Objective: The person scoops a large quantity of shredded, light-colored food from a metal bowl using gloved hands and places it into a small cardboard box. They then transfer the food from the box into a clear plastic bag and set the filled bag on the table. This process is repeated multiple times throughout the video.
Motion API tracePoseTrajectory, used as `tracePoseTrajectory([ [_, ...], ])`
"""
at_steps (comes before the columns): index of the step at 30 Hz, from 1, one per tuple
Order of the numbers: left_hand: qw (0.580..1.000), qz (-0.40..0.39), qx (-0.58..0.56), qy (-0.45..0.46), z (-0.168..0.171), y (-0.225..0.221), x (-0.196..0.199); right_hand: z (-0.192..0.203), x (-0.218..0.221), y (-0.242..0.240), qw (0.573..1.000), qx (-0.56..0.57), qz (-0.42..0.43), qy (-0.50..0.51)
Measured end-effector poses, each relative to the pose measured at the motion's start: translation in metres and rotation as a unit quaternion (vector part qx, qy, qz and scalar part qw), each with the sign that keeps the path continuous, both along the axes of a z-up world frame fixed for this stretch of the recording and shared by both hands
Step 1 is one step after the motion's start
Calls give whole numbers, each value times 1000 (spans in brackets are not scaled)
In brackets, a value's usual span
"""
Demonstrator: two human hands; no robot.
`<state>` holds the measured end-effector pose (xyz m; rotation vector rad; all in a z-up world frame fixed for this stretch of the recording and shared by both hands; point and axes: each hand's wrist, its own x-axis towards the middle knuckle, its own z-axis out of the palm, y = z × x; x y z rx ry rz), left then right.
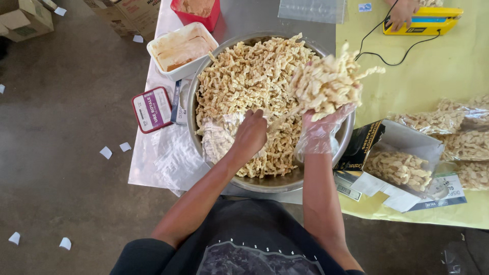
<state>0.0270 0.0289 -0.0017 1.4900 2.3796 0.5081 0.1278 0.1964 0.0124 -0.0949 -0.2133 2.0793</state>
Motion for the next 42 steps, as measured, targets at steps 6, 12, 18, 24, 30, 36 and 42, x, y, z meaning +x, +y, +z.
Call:
tracePoseTrajectory([
  [6,998,-17,33,-52,1,-7,-1,-20,9,-6,998,5,-26,-61],
  [12,997,-55,42,-31,-9,-1,-2,-33,20,-10,993,11,-36,-112],
  [18,995,-59,58,50,-25,4,9,-38,34,1,990,38,-40,-128],
  [24,999,-15,12,-28,-13,5,19,-31,37,-1,975,77,-68,-196],
  [30,991,7,39,-131,7,13,19,-34,35,-48,916,155,-77,-362],
  [36,996,-52,48,-56,21,9,7,4,34,-68,915,199,31,-351],
  [42,950,76,-56,-299,52,-10,-1,63,37,-70,719,411,170,-533],
])
